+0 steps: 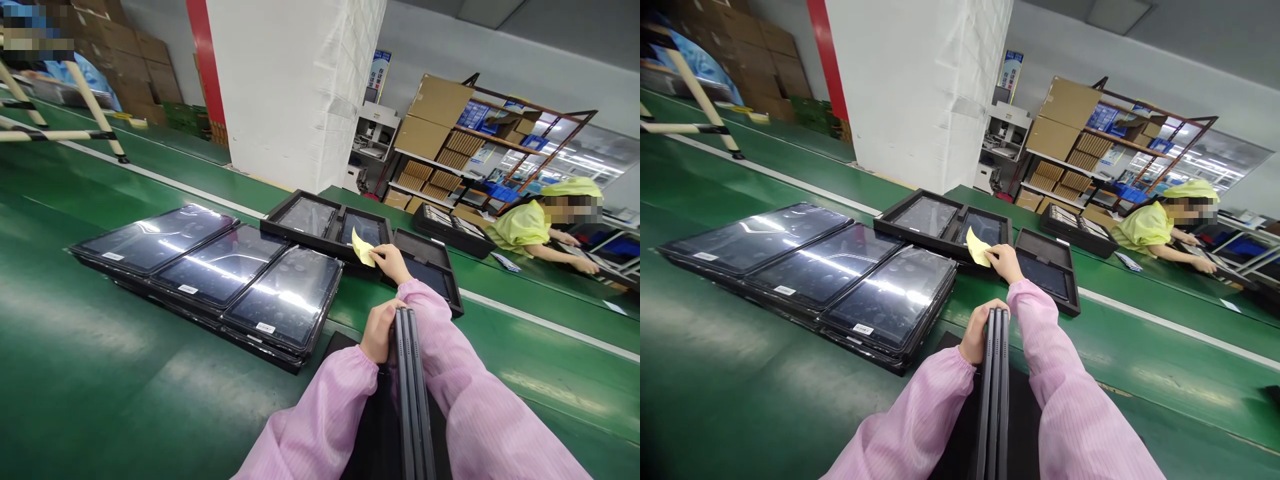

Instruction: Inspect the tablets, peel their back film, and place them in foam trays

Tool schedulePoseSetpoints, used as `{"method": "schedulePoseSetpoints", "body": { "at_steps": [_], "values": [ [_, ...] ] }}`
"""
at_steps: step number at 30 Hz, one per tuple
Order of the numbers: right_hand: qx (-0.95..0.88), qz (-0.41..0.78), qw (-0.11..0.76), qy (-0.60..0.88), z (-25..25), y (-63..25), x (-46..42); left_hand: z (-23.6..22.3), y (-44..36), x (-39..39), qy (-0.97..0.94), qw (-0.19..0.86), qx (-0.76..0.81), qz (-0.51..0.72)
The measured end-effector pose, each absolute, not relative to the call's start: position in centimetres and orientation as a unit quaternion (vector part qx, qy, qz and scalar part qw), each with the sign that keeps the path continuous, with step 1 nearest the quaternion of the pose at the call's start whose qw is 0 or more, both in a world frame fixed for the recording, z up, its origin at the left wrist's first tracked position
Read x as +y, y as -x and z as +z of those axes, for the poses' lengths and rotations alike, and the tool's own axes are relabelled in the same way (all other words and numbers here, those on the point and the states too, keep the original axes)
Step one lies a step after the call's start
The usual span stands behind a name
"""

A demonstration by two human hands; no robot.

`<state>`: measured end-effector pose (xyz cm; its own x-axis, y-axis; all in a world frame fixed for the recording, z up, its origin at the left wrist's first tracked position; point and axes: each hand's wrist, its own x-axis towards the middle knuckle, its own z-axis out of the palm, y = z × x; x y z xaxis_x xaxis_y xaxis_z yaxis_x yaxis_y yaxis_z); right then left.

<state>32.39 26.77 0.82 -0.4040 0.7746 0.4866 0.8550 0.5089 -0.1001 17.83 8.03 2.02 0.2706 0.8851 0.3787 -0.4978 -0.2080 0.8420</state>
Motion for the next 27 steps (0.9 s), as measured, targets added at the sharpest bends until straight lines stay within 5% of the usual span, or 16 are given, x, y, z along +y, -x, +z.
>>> {"method": "schedulePoseSetpoints", "body": {
  "at_steps": [27],
  "values": [
    [-0.816, -0.062, 0.229, 0.527, 0.8, -33.7, 24.7, 2.1, -18.0, 8.0, -0.518, 0.603, 0.175, 0.581]
  ]
}}
